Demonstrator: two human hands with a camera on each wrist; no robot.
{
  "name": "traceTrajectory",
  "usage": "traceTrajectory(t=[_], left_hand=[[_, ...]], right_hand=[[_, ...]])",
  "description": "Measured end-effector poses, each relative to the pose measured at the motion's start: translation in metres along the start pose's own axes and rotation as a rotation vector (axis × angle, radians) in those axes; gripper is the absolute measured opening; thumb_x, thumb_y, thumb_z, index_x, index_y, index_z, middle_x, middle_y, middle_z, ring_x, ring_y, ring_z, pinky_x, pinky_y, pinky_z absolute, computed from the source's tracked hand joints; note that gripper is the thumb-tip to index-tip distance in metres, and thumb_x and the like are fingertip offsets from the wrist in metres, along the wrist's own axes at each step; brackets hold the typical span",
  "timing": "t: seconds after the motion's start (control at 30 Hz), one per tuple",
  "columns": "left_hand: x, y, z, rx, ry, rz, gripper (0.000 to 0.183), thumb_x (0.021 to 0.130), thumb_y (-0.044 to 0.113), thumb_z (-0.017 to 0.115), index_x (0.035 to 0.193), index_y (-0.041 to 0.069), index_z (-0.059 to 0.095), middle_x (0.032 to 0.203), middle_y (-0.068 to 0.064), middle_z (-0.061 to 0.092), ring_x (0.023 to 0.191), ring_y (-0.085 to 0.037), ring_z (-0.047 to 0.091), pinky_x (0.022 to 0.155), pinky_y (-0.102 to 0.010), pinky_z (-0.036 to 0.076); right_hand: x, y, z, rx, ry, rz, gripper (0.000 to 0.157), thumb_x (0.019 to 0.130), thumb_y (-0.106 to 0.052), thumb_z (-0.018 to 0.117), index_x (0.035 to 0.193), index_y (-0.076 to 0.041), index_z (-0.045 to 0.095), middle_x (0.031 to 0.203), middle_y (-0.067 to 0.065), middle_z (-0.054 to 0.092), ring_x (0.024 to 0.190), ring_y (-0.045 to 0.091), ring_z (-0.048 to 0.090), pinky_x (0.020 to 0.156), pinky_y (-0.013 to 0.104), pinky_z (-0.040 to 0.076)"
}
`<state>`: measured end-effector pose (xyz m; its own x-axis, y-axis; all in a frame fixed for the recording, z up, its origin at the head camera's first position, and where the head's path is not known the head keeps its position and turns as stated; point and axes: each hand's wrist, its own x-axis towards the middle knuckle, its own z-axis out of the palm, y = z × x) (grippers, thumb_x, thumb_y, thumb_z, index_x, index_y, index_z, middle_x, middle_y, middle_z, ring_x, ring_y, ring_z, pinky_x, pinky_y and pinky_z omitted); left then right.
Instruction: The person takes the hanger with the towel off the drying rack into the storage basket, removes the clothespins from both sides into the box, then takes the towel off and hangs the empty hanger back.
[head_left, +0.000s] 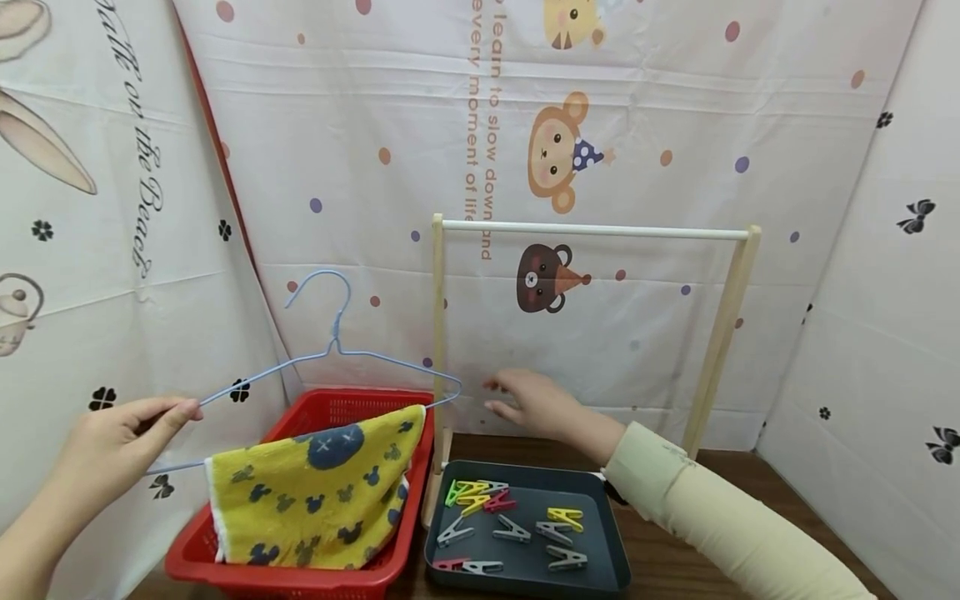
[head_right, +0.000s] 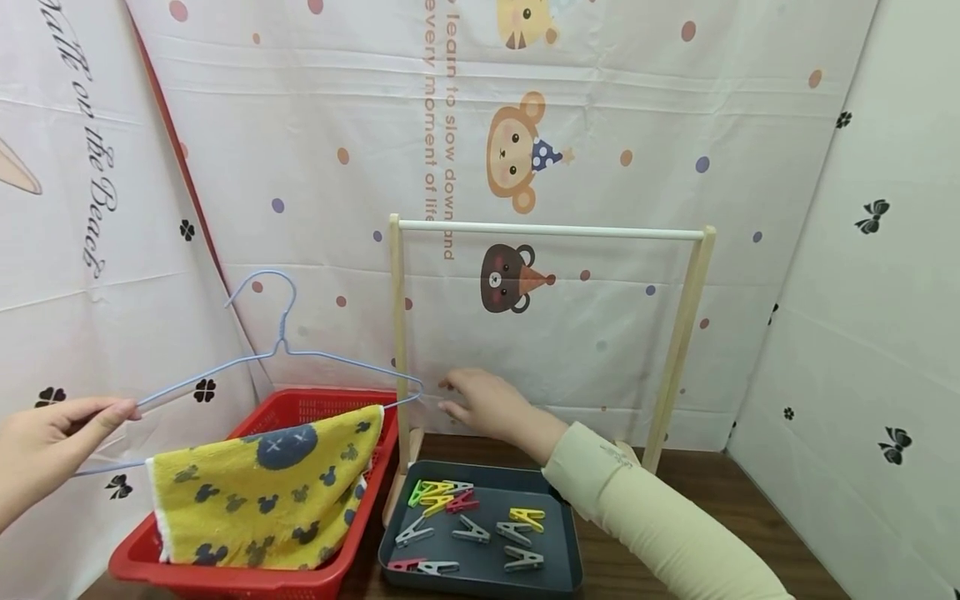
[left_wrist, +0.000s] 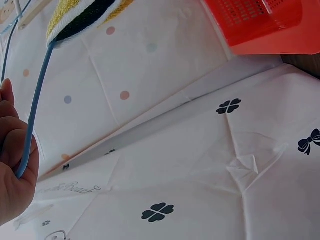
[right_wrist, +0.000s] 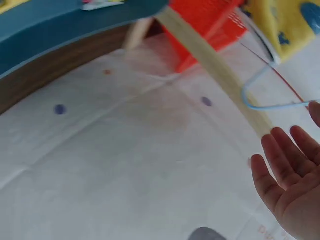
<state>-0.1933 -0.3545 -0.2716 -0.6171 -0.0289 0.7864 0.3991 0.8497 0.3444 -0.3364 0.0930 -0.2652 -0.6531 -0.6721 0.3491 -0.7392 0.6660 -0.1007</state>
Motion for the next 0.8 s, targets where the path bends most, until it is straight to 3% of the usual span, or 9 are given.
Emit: traceTrajectory(t=[0.2, 0.4, 0.6, 0.7, 0.8], left_hand=[[0.000, -0.002, -0.001, 0.009, -0.003, -0.004, 0.018, 0.098, 0.011, 0.067, 0.085, 0.003, 0.076, 0.083, 0.058, 0.046, 0.073, 0.032, 0.045, 0.054, -0.009, 0.036], [0.005, -0.004, 0.002, -0.004, -0.023, -0.005, 0.017, 0.098, 0.013, 0.068, 0.085, 0.006, 0.076, 0.082, 0.056, 0.048, 0.070, 0.026, 0.047, 0.054, -0.010, 0.037], [0.013, -0.007, -0.001, -0.035, -0.010, 0.002, 0.023, 0.100, 0.016, 0.066, 0.079, 0.021, 0.076, 0.080, 0.056, 0.050, 0.058, 0.012, 0.043, 0.051, -0.014, 0.032], [0.014, -0.008, -0.001, -0.029, 0.002, 0.006, 0.022, 0.100, 0.015, 0.066, 0.081, 0.011, 0.077, 0.081, 0.058, 0.049, 0.058, 0.016, 0.043, 0.051, -0.014, 0.031], [0.017, -0.008, 0.000, -0.010, 0.020, 0.009, 0.022, 0.099, 0.016, 0.068, 0.086, 0.000, 0.076, 0.082, 0.059, 0.047, 0.063, 0.025, 0.044, 0.053, -0.012, 0.033]], right_hand=[[0.028, -0.018, -0.010, 0.143, -0.008, 0.023, 0.050, 0.105, -0.027, 0.059, 0.150, -0.007, 0.051, 0.150, 0.014, 0.057, 0.140, 0.032, 0.054, 0.117, 0.051, 0.043], [0.049, -0.028, -0.004, 0.229, -0.067, 0.015, 0.054, 0.106, -0.028, 0.056, 0.155, -0.010, 0.044, 0.156, 0.013, 0.051, 0.147, 0.031, 0.047, 0.122, 0.050, 0.038], [0.062, -0.035, 0.009, 0.262, -0.105, -0.010, 0.049, 0.106, -0.025, 0.055, 0.151, -0.008, 0.049, 0.150, 0.014, 0.058, 0.141, 0.031, 0.053, 0.118, 0.050, 0.043], [0.067, -0.036, 0.012, 0.285, -0.110, 0.000, 0.042, 0.107, -0.023, 0.054, 0.146, -0.006, 0.054, 0.142, 0.015, 0.063, 0.130, 0.029, 0.061, 0.111, 0.046, 0.049], [0.071, -0.035, 0.013, 0.329, -0.086, 0.004, 0.033, 0.107, -0.023, 0.053, 0.133, -0.005, 0.063, 0.121, 0.015, 0.070, 0.102, 0.022, 0.065, 0.090, 0.033, 0.054]])
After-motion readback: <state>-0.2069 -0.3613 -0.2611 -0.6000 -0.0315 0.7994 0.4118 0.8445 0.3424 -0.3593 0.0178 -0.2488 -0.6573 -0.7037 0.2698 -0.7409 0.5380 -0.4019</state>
